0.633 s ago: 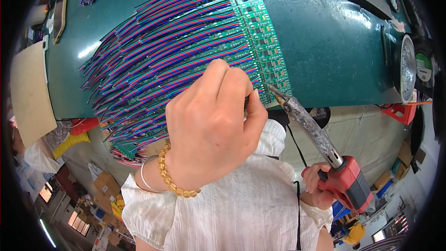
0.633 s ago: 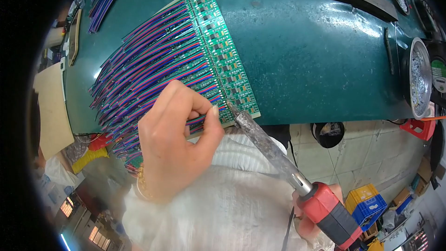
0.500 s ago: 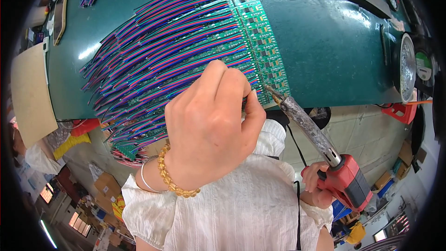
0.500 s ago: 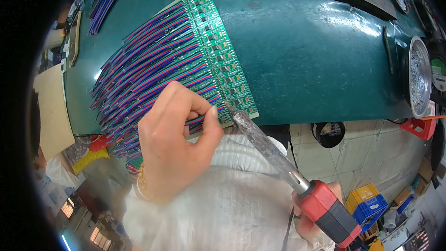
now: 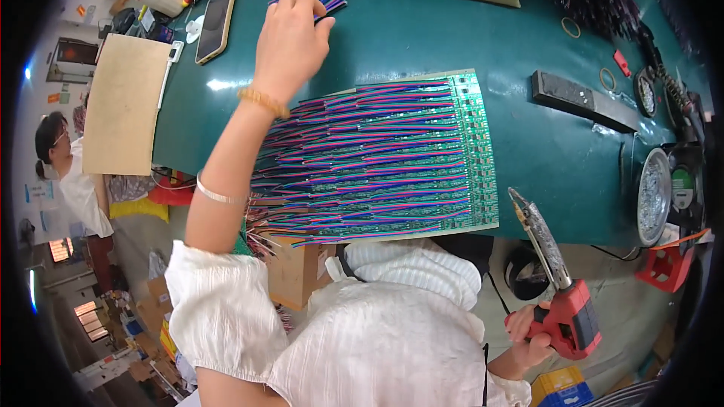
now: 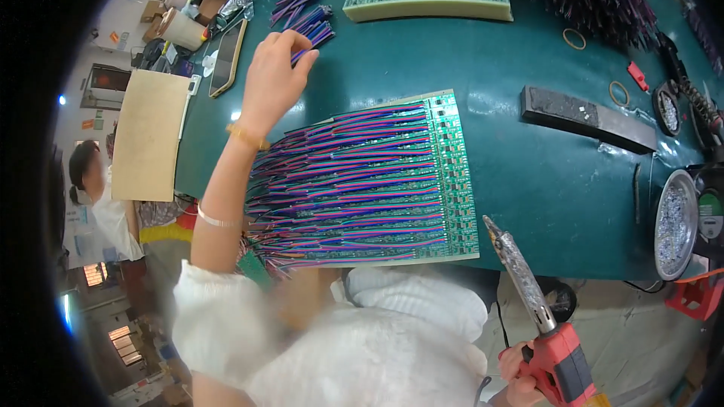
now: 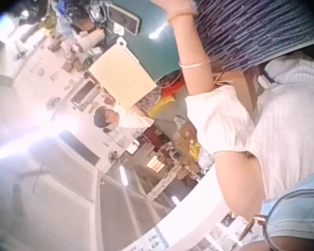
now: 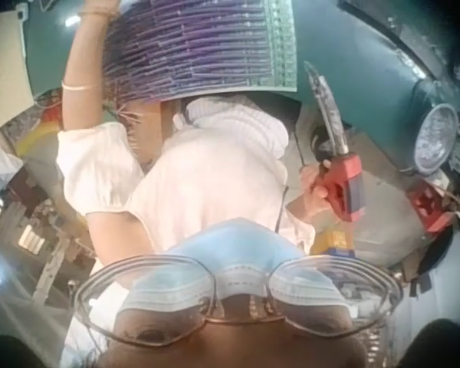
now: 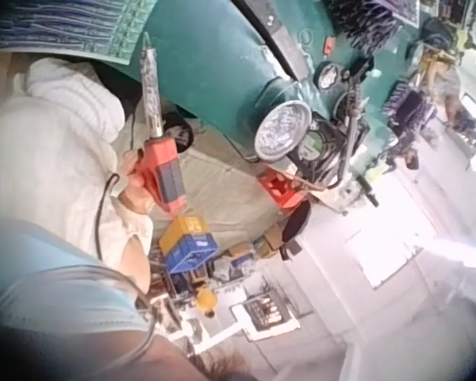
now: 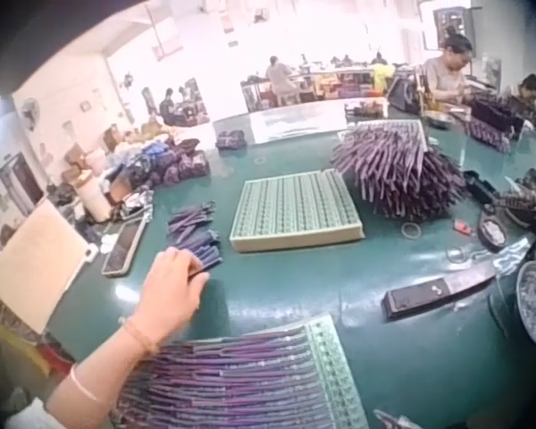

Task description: The person solders wires to printed circuit boards using a soldering iron.

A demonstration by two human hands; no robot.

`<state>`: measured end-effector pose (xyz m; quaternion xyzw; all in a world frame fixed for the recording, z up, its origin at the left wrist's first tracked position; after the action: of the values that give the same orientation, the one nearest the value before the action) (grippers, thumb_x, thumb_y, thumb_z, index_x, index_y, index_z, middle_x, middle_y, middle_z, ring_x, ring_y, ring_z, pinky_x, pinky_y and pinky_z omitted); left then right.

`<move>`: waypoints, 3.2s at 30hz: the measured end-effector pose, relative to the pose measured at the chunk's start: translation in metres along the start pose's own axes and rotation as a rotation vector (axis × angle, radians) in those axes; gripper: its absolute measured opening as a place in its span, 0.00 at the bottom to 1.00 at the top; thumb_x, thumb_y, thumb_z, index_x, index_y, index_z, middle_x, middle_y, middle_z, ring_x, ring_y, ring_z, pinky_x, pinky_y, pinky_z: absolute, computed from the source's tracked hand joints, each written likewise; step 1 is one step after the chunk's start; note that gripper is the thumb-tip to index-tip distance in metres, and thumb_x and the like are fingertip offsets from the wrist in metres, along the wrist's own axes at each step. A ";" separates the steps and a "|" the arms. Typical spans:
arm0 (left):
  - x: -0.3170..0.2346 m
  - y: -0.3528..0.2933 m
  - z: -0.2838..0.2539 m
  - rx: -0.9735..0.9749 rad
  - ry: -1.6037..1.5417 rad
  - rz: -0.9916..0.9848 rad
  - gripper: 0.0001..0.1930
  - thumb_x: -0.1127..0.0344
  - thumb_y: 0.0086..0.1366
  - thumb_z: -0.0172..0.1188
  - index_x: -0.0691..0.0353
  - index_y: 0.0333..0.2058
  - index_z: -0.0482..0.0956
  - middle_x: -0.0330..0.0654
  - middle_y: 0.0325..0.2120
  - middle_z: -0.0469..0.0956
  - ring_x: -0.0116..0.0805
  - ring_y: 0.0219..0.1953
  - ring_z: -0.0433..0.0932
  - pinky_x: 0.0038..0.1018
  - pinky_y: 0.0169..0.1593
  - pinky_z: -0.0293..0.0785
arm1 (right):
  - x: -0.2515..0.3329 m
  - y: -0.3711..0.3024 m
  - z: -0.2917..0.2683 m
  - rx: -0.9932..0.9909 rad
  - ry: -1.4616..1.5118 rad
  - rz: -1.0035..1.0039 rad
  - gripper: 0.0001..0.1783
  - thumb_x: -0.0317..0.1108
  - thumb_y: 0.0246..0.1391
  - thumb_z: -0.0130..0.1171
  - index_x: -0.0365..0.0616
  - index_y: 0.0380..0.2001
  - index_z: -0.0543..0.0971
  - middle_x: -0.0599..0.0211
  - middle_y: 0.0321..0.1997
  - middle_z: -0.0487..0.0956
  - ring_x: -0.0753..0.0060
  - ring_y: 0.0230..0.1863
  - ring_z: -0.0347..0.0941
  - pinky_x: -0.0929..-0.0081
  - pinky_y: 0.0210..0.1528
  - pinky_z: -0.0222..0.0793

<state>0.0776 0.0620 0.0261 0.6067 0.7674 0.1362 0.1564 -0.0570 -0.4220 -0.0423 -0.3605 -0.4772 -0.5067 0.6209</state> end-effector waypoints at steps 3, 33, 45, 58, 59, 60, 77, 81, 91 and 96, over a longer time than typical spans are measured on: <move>0.024 0.013 0.022 0.036 -0.098 -0.043 0.08 0.68 0.60 0.61 0.65 0.35 0.77 0.50 0.34 0.77 0.50 0.41 0.74 0.40 0.47 0.71 | -0.008 -0.004 -0.001 -0.006 0.003 0.000 0.38 0.58 0.56 0.59 0.32 0.52 0.67 0.72 0.12 0.66 0.78 0.11 0.60 0.79 0.15 0.58; -0.177 -0.134 -0.045 0.343 -0.608 -0.101 0.05 0.79 0.55 0.61 0.64 0.30 0.75 0.43 0.33 0.72 0.33 0.32 0.73 0.24 0.29 0.69 | 0.016 -0.001 0.022 0.098 -0.010 0.025 0.39 0.60 0.56 0.58 0.36 0.55 0.66 0.73 0.13 0.69 0.77 0.11 0.63 0.78 0.16 0.60; -0.184 -0.140 -0.036 0.233 -0.507 -0.096 0.07 0.79 0.51 0.61 0.63 0.27 0.73 0.43 0.30 0.71 0.35 0.29 0.72 0.26 0.23 0.64 | 0.015 -0.025 -0.016 0.187 -0.111 0.134 0.45 0.65 0.52 0.59 0.33 0.56 0.65 0.75 0.13 0.70 0.79 0.12 0.64 0.80 0.18 0.62; -0.187 -0.143 -0.034 0.166 -0.512 -0.089 0.09 0.79 0.49 0.61 0.61 0.27 0.72 0.44 0.31 0.71 0.37 0.31 0.72 0.27 0.24 0.63 | 0.028 -0.014 -0.012 0.124 0.153 0.491 0.25 0.42 0.35 0.80 0.37 0.28 0.79 0.65 0.28 0.80 0.74 0.27 0.76 0.75 0.31 0.71; -0.187 -0.143 -0.033 0.166 -0.512 -0.090 0.09 0.79 0.49 0.61 0.61 0.27 0.72 0.44 0.31 0.71 0.37 0.31 0.72 0.27 0.24 0.63 | 0.029 -0.011 -0.012 0.224 0.082 0.599 0.25 0.41 0.33 0.82 0.37 0.29 0.79 0.66 0.29 0.80 0.75 0.26 0.75 0.77 0.31 0.71; -0.187 -0.144 -0.033 0.158 -0.501 -0.078 0.09 0.79 0.49 0.61 0.61 0.27 0.72 0.44 0.31 0.71 0.37 0.31 0.72 0.28 0.24 0.63 | 0.031 -0.012 -0.016 0.225 0.081 0.600 0.25 0.41 0.33 0.82 0.37 0.29 0.79 0.66 0.29 0.80 0.75 0.26 0.75 0.77 0.31 0.71; -0.188 -0.144 -0.032 0.128 -0.490 -0.029 0.09 0.78 0.49 0.62 0.61 0.28 0.72 0.44 0.31 0.70 0.38 0.30 0.70 0.30 0.28 0.61 | 0.031 -0.026 0.001 0.028 -0.289 0.258 0.31 0.57 0.40 0.75 0.37 0.22 0.75 0.66 0.22 0.76 0.73 0.22 0.73 0.75 0.28 0.70; -0.186 -0.144 -0.034 0.145 -0.497 -0.047 0.10 0.78 0.49 0.62 0.61 0.28 0.72 0.43 0.31 0.70 0.38 0.30 0.70 0.30 0.27 0.61 | 0.038 -0.030 -0.014 0.004 -0.352 0.124 0.30 0.56 0.43 0.73 0.36 0.21 0.76 0.65 0.23 0.77 0.71 0.22 0.74 0.76 0.29 0.71; -0.186 -0.144 -0.034 0.168 -0.493 -0.055 0.09 0.79 0.49 0.62 0.60 0.28 0.72 0.43 0.32 0.71 0.37 0.32 0.73 0.28 0.24 0.65 | 0.035 -0.022 -0.021 0.190 -0.155 0.774 0.26 0.44 0.34 0.81 0.33 0.26 0.80 0.65 0.25 0.80 0.78 0.27 0.77 0.79 0.30 0.71; -0.186 -0.139 -0.038 0.209 -0.524 -0.064 0.09 0.79 0.49 0.63 0.60 0.28 0.73 0.42 0.32 0.71 0.36 0.32 0.74 0.27 0.23 0.67 | 0.036 -0.034 0.005 -0.292 -0.291 0.330 0.26 0.45 0.35 0.80 0.34 0.22 0.77 0.65 0.27 0.80 0.77 0.27 0.77 0.78 0.33 0.73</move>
<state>-0.0209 -0.1511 0.0191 0.6096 0.7294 -0.1100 0.2903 -0.0902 -0.4355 -0.0079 -0.5885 -0.4180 -0.4049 0.5612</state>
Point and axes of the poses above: each hand's wrist, its own y-axis towards the middle knuckle, its own z-axis out of the palm, x = y × z, the point moved 3 cm from there along y, towards the middle knuckle
